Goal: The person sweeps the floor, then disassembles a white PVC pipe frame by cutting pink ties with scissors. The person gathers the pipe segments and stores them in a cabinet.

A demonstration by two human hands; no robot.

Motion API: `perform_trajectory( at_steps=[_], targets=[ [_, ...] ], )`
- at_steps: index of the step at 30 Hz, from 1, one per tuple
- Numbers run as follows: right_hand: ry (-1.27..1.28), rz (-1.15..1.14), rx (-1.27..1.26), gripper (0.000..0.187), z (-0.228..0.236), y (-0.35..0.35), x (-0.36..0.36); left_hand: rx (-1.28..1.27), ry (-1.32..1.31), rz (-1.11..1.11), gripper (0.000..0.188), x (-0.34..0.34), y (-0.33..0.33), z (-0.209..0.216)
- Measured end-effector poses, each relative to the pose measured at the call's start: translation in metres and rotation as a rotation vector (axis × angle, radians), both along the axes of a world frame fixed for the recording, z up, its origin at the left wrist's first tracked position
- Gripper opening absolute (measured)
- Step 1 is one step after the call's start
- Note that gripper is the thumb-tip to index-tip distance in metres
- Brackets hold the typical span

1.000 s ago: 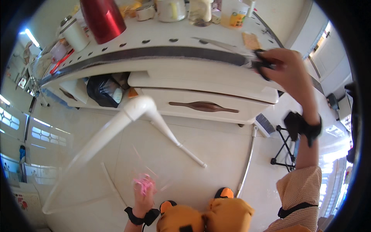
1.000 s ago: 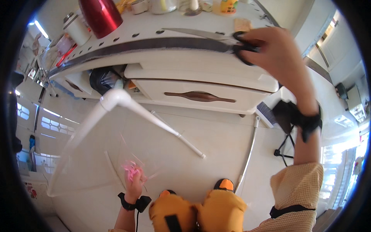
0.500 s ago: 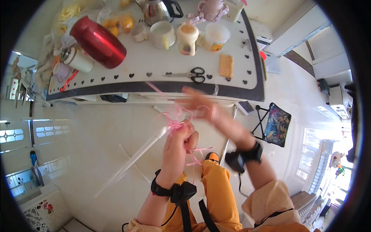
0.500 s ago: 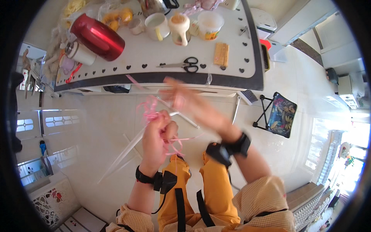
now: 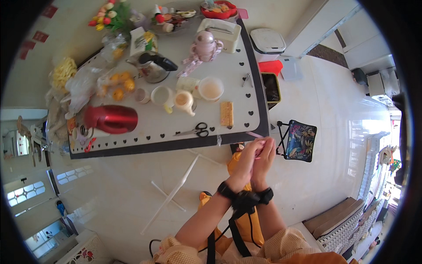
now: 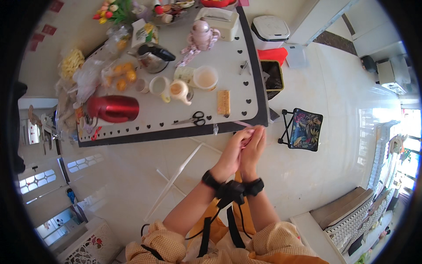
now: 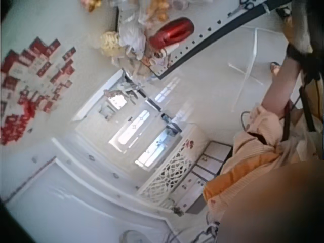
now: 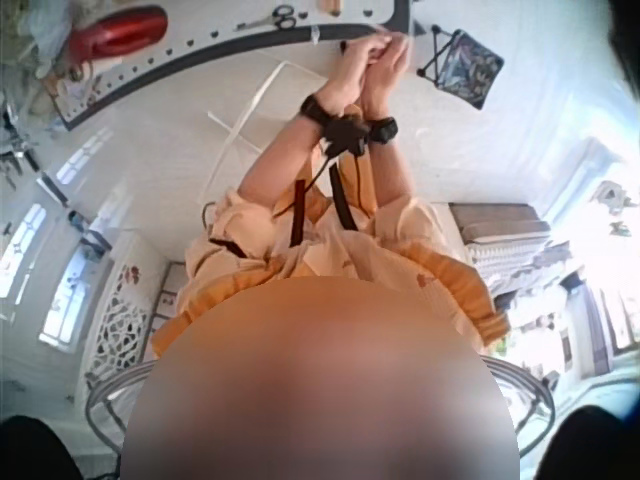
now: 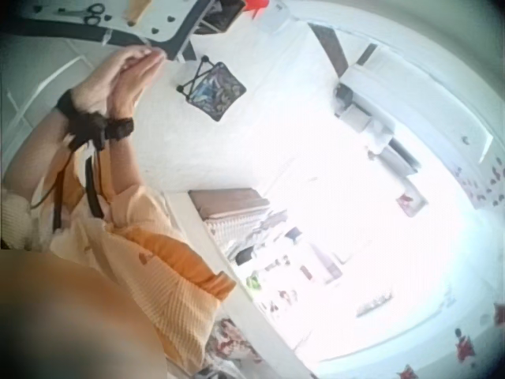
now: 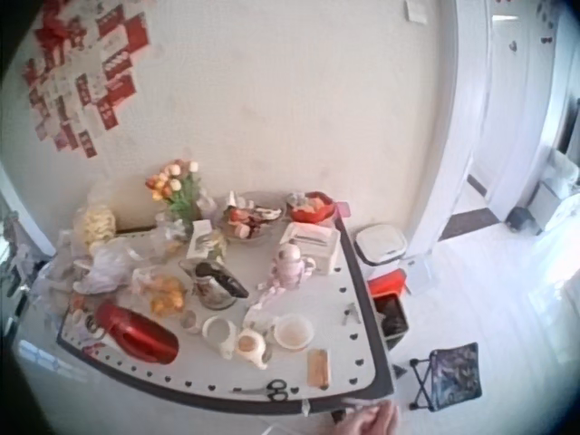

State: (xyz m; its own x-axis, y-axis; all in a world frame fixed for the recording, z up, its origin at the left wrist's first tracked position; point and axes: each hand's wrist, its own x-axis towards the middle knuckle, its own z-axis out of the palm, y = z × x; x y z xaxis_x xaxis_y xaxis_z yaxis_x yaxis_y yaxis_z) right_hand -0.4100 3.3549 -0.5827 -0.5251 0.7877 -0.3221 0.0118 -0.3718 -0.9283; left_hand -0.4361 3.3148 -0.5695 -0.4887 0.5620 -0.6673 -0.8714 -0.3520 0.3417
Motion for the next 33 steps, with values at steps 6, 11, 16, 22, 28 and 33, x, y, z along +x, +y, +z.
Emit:
perform_trajectory(
  at_steps=[6,11,16,22,28,33],
  targets=[
    [-0.592,0.085,0.743,0.015,-0.113,0.179,-0.075,-0.526,0.360,-0.425,0.063,-0.098,0.176,-0.066],
    [-0.252,0.008,-0.522,0.029,-0.260,0.326,-0.112,-0.751,0.561,-0.337,0.078,-0.145,0.222,-0.089],
    [-0.655,0.262,-0.258,0.035,-0.359,0.395,-0.125,-0.542,0.494,-0.318,0.055,-0.169,0.171,-0.070],
    [-0.772,0.028,-0.324,0.042,-0.362,0.416,-0.119,-0.628,0.639,-0.303,0.038,-0.189,0.068,-0.018],
    [-0.632,0.048,0.555,0.036,-0.259,0.334,-0.161,-0.876,0.548,-0.231,0.034,-0.163,-0.011,-0.012],
    [-0.296,1.072,0.693,0.063,-0.094,0.180,-0.206,-1.141,0.397,-0.024,0.040,-0.124,-0.046,-0.023]
  ],
)
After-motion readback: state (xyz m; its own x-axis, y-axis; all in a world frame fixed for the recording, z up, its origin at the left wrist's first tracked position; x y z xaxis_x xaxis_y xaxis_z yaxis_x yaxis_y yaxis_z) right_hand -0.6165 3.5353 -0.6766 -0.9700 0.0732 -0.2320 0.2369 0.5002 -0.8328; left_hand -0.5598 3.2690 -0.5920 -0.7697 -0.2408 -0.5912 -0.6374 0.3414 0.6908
